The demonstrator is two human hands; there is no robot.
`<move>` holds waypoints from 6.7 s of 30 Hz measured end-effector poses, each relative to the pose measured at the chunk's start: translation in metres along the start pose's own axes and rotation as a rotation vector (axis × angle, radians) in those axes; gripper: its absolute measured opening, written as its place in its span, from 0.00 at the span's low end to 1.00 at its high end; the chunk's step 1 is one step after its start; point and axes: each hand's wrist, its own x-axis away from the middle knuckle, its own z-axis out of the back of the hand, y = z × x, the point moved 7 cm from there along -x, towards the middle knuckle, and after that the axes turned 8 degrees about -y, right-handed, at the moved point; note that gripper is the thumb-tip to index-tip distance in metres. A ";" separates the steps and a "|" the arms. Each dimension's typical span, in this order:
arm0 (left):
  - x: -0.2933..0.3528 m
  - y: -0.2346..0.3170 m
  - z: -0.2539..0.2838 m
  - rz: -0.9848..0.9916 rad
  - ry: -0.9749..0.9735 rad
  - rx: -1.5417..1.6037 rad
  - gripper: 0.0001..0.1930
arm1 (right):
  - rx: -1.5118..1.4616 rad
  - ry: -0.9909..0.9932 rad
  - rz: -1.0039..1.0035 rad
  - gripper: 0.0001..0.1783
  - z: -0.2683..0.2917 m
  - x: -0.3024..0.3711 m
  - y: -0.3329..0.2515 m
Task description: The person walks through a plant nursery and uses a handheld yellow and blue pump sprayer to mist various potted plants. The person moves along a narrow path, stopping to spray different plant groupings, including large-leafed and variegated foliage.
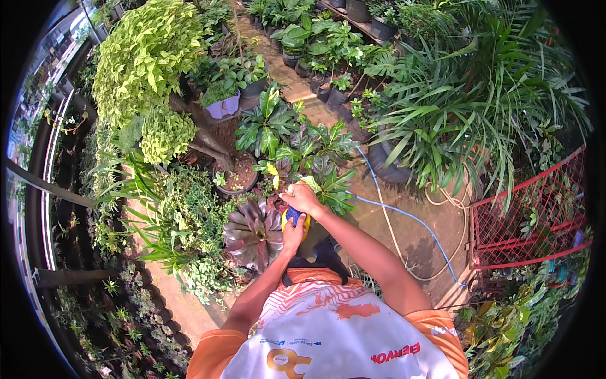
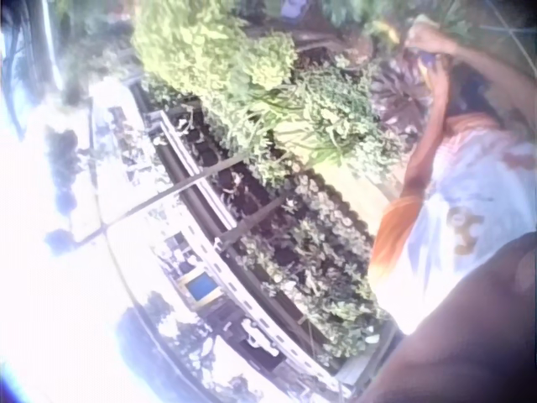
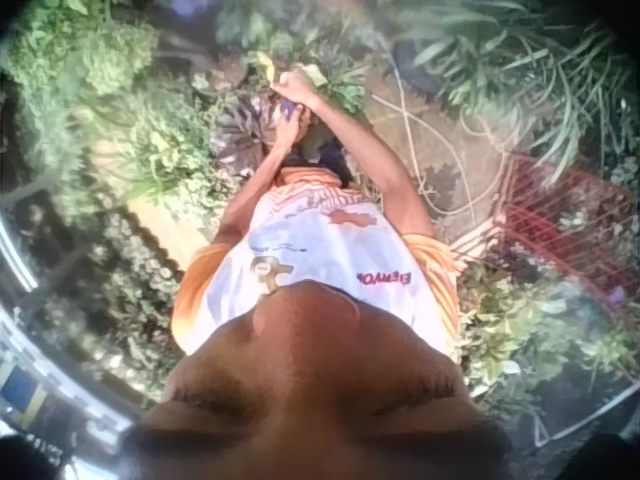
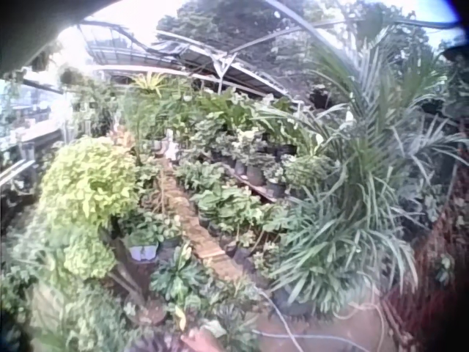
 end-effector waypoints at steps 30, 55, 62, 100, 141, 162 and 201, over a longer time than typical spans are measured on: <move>-0.008 -0.001 -0.004 -0.093 0.110 0.001 0.14 | 0.058 -0.092 -0.067 0.22 0.072 0.001 -0.056; -0.007 -0.009 0.004 -0.121 0.255 -0.047 0.18 | -0.156 0.066 -0.052 0.23 0.074 0.003 -0.052; 0.006 0.032 0.000 -0.208 0.113 0.167 0.12 | -0.078 0.108 -0.195 0.24 -0.004 0.003 -0.007; -0.028 0.001 -0.008 -0.162 -0.335 0.120 0.07 | -0.239 0.179 -0.334 0.24 -0.002 0.009 0.028; -0.020 0.003 -0.101 0.025 -0.594 -0.017 0.10 | -0.209 0.291 -0.545 0.27 0.039 0.072 0.134; -0.048 0.003 -0.130 -0.080 -0.414 -0.064 0.11 | -0.113 -0.057 -0.265 0.21 0.081 0.046 0.130; -0.022 -0.019 -0.120 0.036 -0.354 0.064 0.12 | -0.207 0.043 -0.239 0.20 0.075 0.031 0.125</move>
